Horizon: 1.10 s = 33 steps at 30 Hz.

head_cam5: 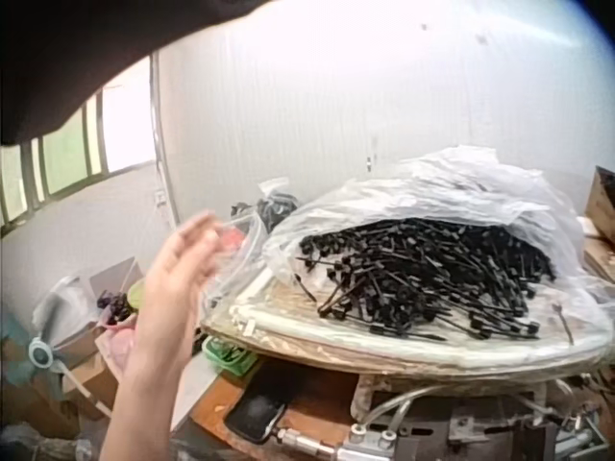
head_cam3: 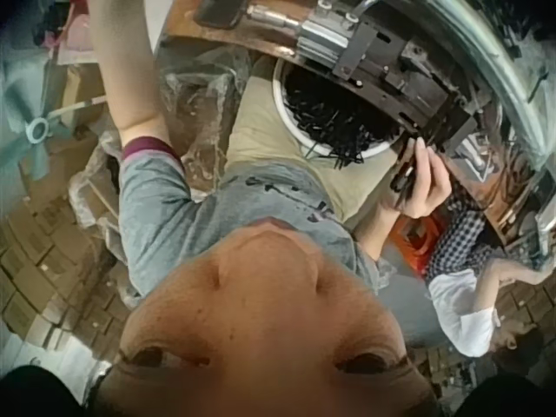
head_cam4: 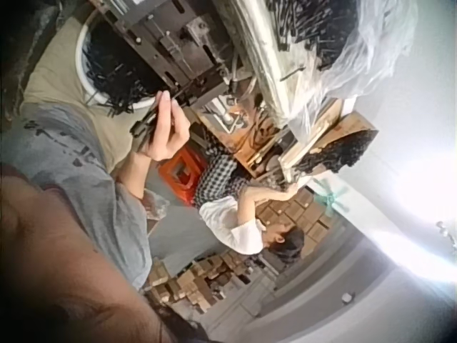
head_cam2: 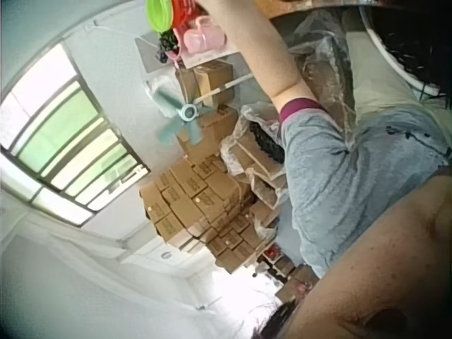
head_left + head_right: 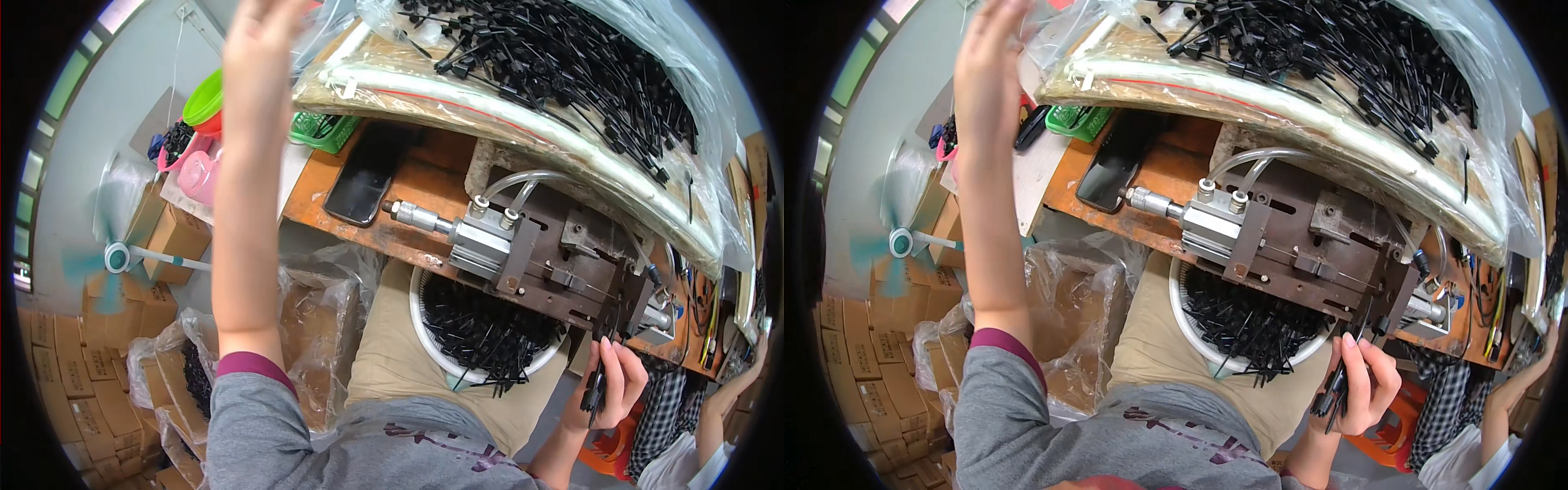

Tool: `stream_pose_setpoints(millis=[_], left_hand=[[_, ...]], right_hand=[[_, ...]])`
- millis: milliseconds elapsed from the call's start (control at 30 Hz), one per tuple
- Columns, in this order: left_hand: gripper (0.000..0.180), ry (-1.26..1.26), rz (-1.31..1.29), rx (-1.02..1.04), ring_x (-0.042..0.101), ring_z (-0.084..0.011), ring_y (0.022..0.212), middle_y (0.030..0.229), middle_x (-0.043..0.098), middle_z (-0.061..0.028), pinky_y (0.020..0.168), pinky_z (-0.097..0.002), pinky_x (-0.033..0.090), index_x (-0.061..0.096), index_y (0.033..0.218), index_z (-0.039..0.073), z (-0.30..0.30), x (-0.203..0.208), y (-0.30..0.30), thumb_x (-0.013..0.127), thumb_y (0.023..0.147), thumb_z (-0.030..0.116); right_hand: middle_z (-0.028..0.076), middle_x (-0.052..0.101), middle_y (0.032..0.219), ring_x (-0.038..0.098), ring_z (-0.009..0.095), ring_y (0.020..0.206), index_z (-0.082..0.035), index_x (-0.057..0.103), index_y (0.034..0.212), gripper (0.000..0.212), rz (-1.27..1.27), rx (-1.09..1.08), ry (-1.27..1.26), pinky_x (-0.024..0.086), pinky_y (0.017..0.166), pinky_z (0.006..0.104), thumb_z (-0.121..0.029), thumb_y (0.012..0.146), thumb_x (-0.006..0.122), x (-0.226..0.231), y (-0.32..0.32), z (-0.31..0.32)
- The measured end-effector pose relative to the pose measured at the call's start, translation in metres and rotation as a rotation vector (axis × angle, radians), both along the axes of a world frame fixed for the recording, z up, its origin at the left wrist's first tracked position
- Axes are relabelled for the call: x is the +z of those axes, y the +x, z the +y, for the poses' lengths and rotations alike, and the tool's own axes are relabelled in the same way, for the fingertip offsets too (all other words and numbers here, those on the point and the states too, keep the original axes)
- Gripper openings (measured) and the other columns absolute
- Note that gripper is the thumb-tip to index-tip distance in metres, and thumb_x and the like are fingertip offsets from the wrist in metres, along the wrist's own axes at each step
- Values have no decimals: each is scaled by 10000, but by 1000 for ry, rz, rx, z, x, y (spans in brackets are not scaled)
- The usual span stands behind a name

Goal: Manually assemble and inspect black electronic connector components using a specialized industrial press machine.

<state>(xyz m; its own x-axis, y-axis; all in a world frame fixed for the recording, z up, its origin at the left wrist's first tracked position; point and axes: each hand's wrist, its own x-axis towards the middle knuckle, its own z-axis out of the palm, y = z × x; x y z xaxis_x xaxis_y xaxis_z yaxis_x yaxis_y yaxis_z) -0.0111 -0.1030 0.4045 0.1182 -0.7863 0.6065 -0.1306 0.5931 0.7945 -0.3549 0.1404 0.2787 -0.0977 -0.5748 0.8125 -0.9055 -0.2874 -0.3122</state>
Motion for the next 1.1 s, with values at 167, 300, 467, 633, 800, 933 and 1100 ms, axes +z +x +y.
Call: stream_pose_setpoints(millis=[167,300,467,633,800,933,1100], left_hand=[[308,36,-376,-590,683,-182,962,1058,709,-83,803,-302,561,707,1114,34,108,-68,-99,789,819,67],[423,185,-307,-868,693,-258,981,1108,700,-129,824,-350,589,713,1155,24,154,-97,-136,819,746,-6],[362,98,-209,-791,701,-220,862,1000,716,-110,719,-311,576,755,1049,28,166,-98,-149,864,704,23],[364,25,-278,-680,679,-191,802,955,696,-85,658,-291,559,765,1035,24,173,-106,-154,881,691,45],[362,69,-340,-617,660,-187,786,985,663,-84,659,-287,561,752,1067,10,182,-104,-160,848,718,12],[377,-32,-438,-541,675,-210,831,1014,662,-103,702,-307,583,738,1085,1,177,-106,-161,833,720,3],[329,-121,-646,-340,700,-261,908,1217,668,-159,762,-336,591,710,1033,0,168,-132,-174,817,723,33]], right_hand=[[132,634,1007,645,256,852,28,762,1035,270,62,85,32,536,733,329,-12,769,777,5,6,-12],[137,622,1076,665,269,820,36,762,1060,432,196,179,37,557,695,338,-45,637,728,6,11,-19],[135,605,1070,622,230,731,43,766,1010,380,290,176,-76,542,573,305,-18,635,762,-1,6,-25],[134,612,1071,614,224,758,36,770,1003,386,314,179,-71,542,577,303,-28,623,763,-7,-1,-25],[135,618,1074,620,227,767,44,766,1007,386,304,162,-90,559,595,308,-23,628,756,-11,-7,-28],[144,617,1079,628,227,759,53,763,1012,394,321,143,-109,564,605,304,0,622,769,-8,-13,-31],[94,611,1061,652,212,820,-16,765,1052,361,67,31,-56,551,671,296,54,710,857,-7,-18,-24]])
